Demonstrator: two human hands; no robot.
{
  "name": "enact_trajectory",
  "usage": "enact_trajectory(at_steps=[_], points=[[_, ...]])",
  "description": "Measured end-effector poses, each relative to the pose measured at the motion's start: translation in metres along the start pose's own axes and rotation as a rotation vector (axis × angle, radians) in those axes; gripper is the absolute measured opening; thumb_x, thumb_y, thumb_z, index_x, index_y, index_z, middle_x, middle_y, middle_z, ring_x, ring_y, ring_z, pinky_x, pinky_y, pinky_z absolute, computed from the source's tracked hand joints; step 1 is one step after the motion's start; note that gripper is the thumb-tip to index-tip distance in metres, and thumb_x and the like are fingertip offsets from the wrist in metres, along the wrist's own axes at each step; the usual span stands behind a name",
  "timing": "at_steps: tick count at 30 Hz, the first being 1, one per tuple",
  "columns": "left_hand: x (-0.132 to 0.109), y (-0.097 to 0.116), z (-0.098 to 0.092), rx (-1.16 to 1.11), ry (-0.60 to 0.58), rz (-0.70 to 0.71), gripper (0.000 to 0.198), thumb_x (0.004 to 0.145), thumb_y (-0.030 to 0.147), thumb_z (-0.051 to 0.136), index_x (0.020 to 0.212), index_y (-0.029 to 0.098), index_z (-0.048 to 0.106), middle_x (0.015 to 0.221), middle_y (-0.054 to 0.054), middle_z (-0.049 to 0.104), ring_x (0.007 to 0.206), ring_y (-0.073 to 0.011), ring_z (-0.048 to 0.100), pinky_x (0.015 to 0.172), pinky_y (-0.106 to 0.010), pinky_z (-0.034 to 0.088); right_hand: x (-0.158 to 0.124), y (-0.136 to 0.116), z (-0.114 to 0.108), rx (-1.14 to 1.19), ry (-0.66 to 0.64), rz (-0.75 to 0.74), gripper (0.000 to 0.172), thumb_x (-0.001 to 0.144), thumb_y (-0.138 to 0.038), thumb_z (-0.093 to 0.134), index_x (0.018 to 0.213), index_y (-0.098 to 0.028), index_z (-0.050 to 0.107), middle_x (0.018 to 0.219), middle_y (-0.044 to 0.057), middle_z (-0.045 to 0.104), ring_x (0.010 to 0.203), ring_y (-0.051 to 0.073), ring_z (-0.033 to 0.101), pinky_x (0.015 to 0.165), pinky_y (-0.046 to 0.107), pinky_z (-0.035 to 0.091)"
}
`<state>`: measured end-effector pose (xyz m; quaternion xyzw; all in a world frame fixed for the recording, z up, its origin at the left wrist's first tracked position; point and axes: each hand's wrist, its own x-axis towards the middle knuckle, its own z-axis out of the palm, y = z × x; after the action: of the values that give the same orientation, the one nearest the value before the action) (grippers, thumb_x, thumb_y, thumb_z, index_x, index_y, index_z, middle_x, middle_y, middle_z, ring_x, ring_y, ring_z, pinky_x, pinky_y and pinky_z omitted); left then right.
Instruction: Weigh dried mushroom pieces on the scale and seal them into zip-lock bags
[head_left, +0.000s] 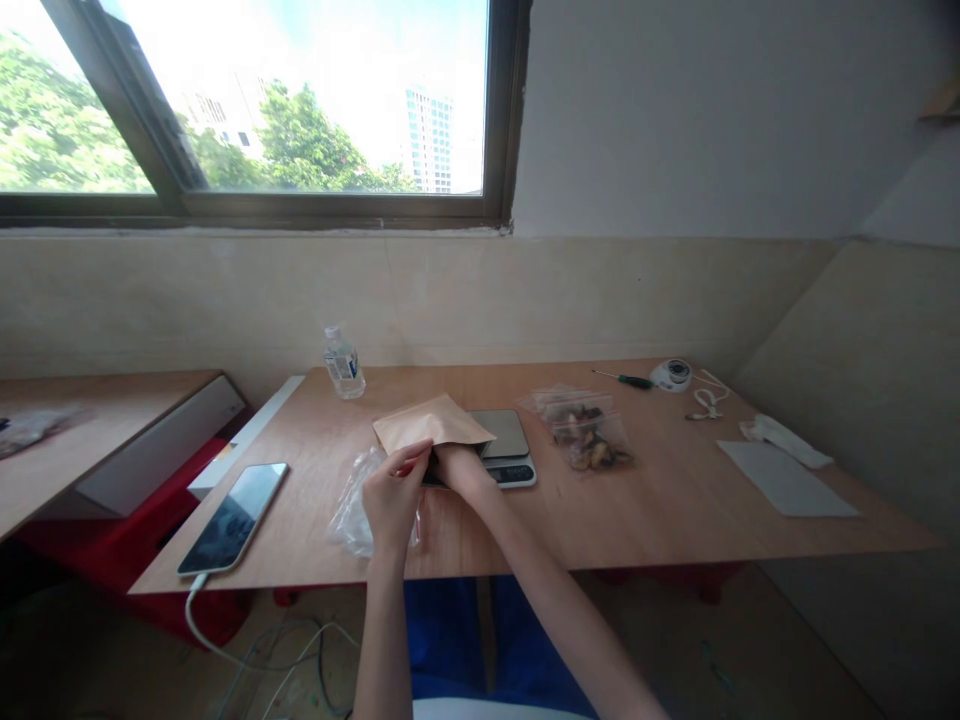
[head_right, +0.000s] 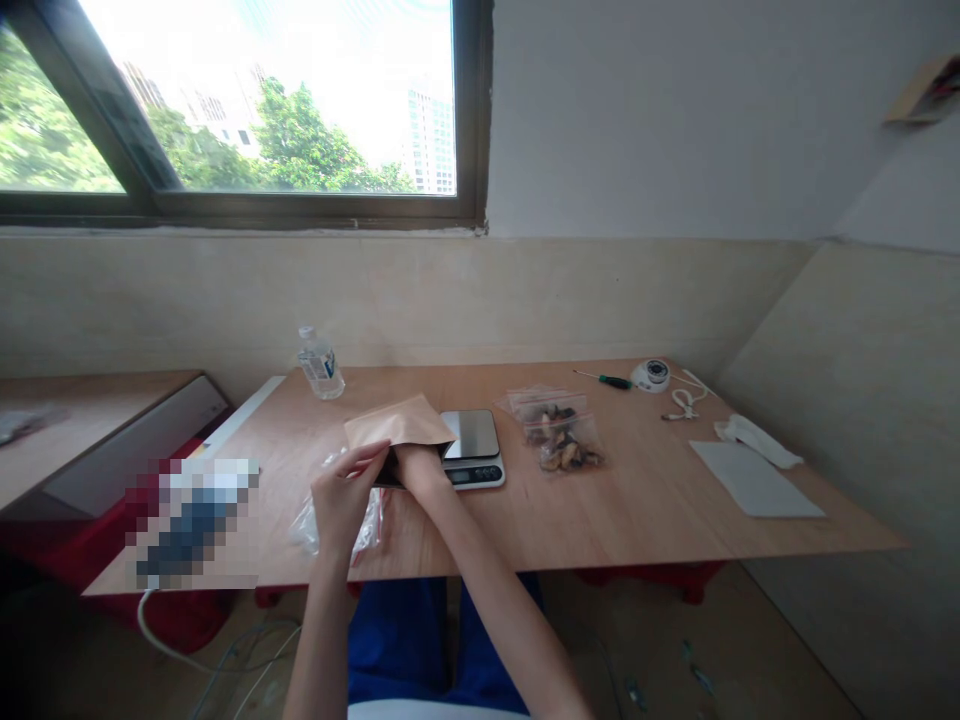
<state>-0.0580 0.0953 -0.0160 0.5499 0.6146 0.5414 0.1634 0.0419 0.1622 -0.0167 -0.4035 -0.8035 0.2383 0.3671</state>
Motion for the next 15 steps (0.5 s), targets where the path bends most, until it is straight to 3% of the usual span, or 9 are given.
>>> enact_trajectory(at_steps=[3, 6, 11, 15], points=[[-0.001, 0.000, 0.000, -0.007, -0.006, -0.005, 0.018, 0.077, 0.037, 0.059, 0.089, 0.030, 0.071, 0.087, 0.003, 0.073, 0.077, -0.0173, 0.068, 0.073, -0.028, 0.053, -0.020, 0.001, -0.006, -0.079, -0.079, 0.085, 0.017, 0.079, -0.016, 0.059, 0.095, -0.013, 0.064, 0.091, 0.012, 0.068, 0.085, 0.029, 0.064, 0.073, 0.035, 0.048], [-0.001, 0.002, 0.001, -0.015, -0.012, -0.007, 0.019, 0.077, 0.037, 0.058, 0.089, 0.030, 0.071, 0.087, 0.003, 0.073, 0.077, -0.0176, 0.068, 0.072, -0.027, 0.053, -0.038, -0.004, -0.018, -0.121, -0.110, 0.131, 0.017, 0.080, -0.014, 0.056, 0.096, -0.016, 0.063, 0.090, 0.011, 0.069, 0.084, 0.025, 0.065, 0.070, 0.030, 0.047], [0.000, 0.002, 0.000, -0.038, -0.018, -0.007, 0.020, 0.077, 0.038, 0.059, 0.089, 0.029, 0.072, 0.087, 0.002, 0.073, 0.077, -0.0179, 0.068, 0.070, -0.027, 0.053, -0.054, -0.004, -0.034, 0.013, -0.046, 0.012, 0.030, 0.079, -0.006, 0.052, 0.103, -0.022, 0.058, 0.103, 0.005, 0.064, 0.097, 0.019, 0.060, 0.083, 0.030, 0.046], [0.001, 0.002, -0.001, -0.067, -0.025, -0.041, 0.019, 0.076, 0.039, 0.060, 0.088, 0.029, 0.072, 0.084, 0.002, 0.074, 0.079, -0.0184, 0.068, 0.071, -0.027, 0.053, -0.062, 0.007, -0.035, 0.113, 0.041, -0.053, 0.029, 0.081, -0.008, 0.050, 0.105, -0.023, 0.059, 0.107, 0.004, 0.062, 0.101, 0.016, 0.059, 0.089, 0.030, 0.045]])
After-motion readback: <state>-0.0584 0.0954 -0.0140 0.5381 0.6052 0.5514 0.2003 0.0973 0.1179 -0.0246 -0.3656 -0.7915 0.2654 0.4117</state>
